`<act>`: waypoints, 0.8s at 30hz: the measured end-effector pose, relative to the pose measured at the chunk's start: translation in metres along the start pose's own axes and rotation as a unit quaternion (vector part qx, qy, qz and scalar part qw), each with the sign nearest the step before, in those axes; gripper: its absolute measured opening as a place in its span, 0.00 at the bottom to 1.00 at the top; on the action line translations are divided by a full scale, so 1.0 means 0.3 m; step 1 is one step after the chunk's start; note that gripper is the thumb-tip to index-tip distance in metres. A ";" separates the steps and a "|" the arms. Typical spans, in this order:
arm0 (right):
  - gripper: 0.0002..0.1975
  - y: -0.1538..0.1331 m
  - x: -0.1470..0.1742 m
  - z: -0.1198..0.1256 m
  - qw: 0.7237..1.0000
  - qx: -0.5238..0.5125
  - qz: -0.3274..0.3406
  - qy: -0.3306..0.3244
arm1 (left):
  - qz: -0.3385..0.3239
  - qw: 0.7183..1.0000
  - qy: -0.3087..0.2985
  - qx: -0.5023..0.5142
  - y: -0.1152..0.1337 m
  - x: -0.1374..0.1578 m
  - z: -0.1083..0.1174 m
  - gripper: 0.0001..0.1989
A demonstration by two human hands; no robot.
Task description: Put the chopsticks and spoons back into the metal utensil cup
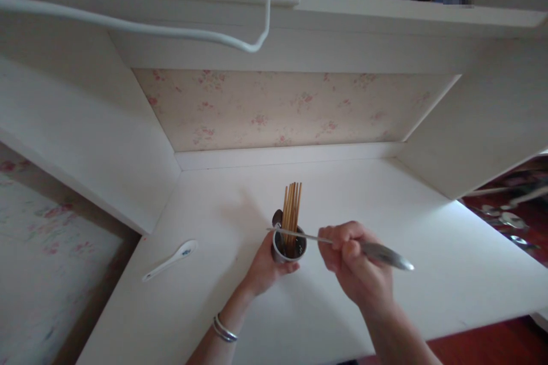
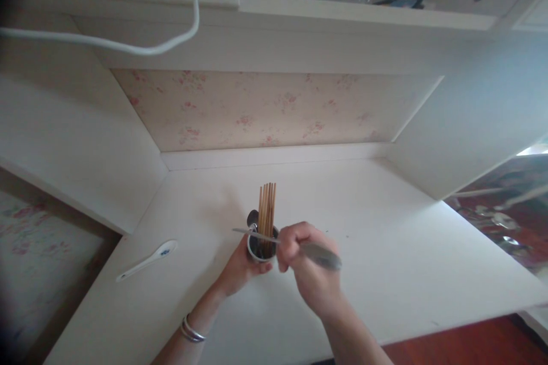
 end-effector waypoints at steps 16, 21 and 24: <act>0.08 0.088 -0.012 0.143 0.992 0.003 -0.117 0.036 | -0.032 0.999 -0.027 -0.014 0.016 0.002 -0.004 0.37; 0.09 0.094 -0.009 0.139 0.990 0.072 -0.119 0.032 | -0.032 0.999 -0.037 0.000 0.012 0.000 -0.009 0.37; 0.11 0.098 -0.015 0.152 0.986 0.114 -0.108 0.060 | -0.033 0.999 -0.038 0.002 0.014 0.000 -0.011 0.37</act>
Point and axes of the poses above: each hand's wrist, its own x-axis away from the middle knuckle, its own z-axis out of the back of the hand, y = z × x, the point moved 8 cm from there along -x, towards the middle knuckle, and after that the axes turned 15 degrees about -x, right-handed, at the moved point
